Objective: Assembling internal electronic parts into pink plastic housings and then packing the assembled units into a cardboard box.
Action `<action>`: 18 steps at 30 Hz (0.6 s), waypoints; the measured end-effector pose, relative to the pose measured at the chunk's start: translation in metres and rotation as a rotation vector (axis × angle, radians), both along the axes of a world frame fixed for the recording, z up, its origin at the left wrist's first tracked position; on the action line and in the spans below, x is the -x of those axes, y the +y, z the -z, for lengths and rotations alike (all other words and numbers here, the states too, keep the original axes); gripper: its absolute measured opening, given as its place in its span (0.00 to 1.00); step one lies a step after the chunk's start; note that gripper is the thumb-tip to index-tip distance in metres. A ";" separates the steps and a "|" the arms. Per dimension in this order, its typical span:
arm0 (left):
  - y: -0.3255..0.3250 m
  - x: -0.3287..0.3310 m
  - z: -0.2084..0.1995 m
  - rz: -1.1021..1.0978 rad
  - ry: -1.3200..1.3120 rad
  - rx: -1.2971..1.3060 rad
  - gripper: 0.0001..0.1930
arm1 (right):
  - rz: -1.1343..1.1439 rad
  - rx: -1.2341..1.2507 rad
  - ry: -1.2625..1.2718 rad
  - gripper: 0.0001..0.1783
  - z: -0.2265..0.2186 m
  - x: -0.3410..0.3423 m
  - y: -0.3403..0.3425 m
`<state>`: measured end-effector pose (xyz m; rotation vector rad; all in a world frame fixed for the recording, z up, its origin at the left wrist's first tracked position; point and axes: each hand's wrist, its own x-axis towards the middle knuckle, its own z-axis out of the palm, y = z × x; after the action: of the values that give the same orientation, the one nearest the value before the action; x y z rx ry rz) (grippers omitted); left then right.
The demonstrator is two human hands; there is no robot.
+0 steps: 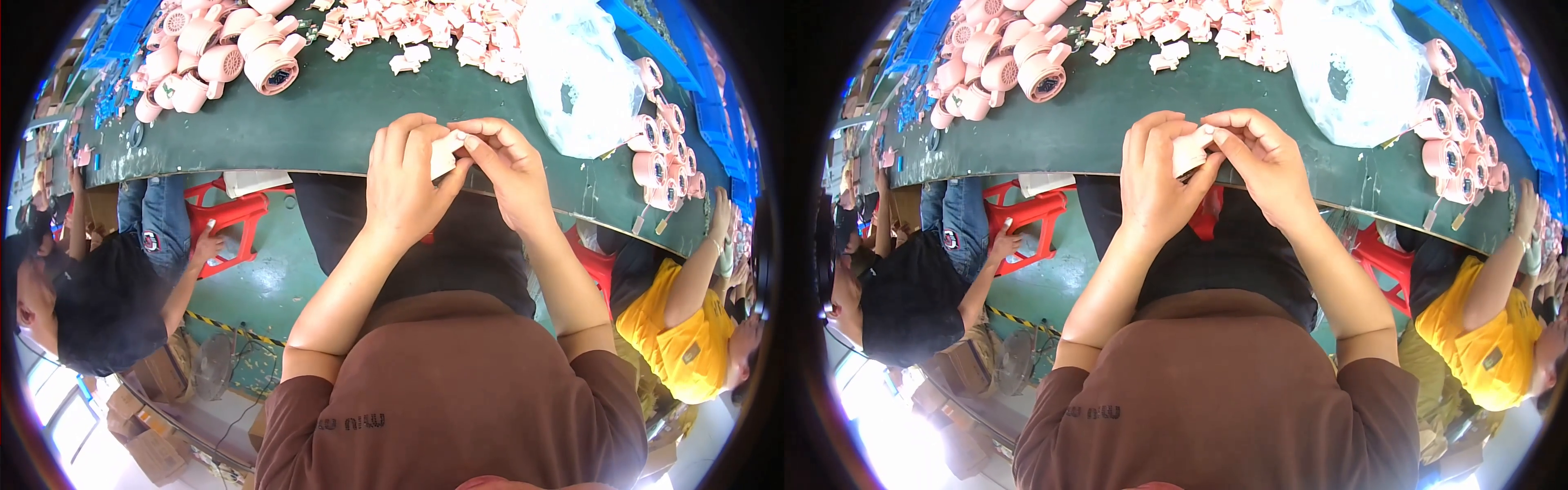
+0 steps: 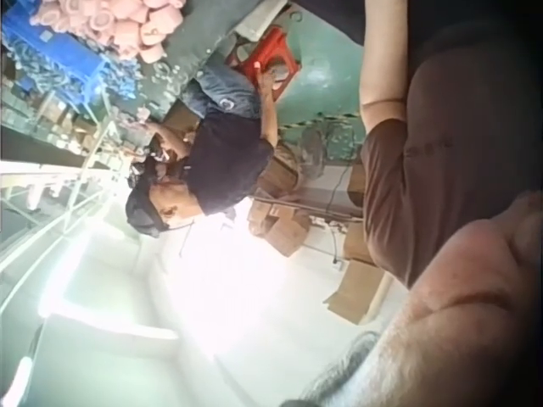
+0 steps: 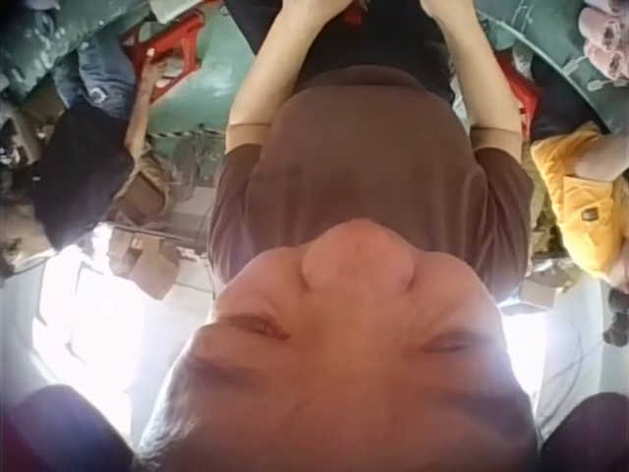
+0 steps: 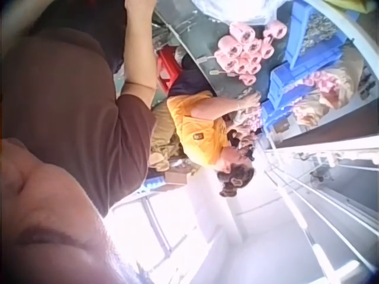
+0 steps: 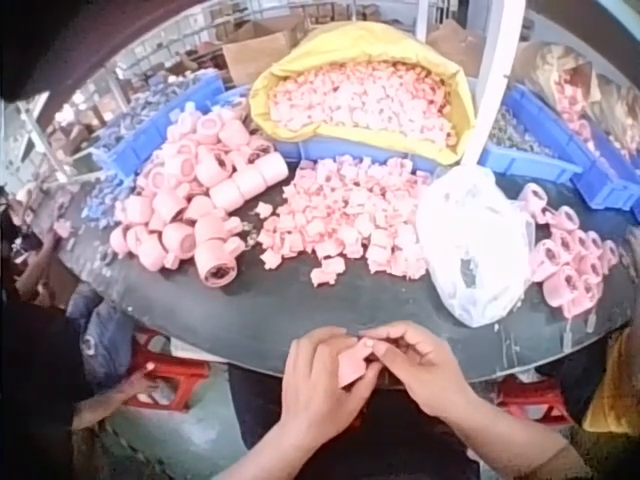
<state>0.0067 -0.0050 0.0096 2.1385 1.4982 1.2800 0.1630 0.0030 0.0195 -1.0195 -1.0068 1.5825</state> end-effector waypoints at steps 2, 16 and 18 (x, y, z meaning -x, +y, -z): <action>0.000 0.003 -0.004 0.003 0.025 0.054 0.26 | -0.002 0.031 0.009 0.11 -0.001 0.002 0.002; 0.027 0.103 -0.037 -0.240 -0.312 0.265 0.33 | 0.010 -0.145 -0.043 0.14 0.012 -0.004 -0.010; 0.064 0.140 -0.046 -0.403 -0.590 0.192 0.34 | -0.004 -0.117 -0.083 0.13 0.008 -0.002 -0.011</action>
<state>-0.1328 0.0595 0.0557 1.2136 1.7205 1.6241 0.1651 -0.0076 0.0114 -1.0094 -1.1453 1.4763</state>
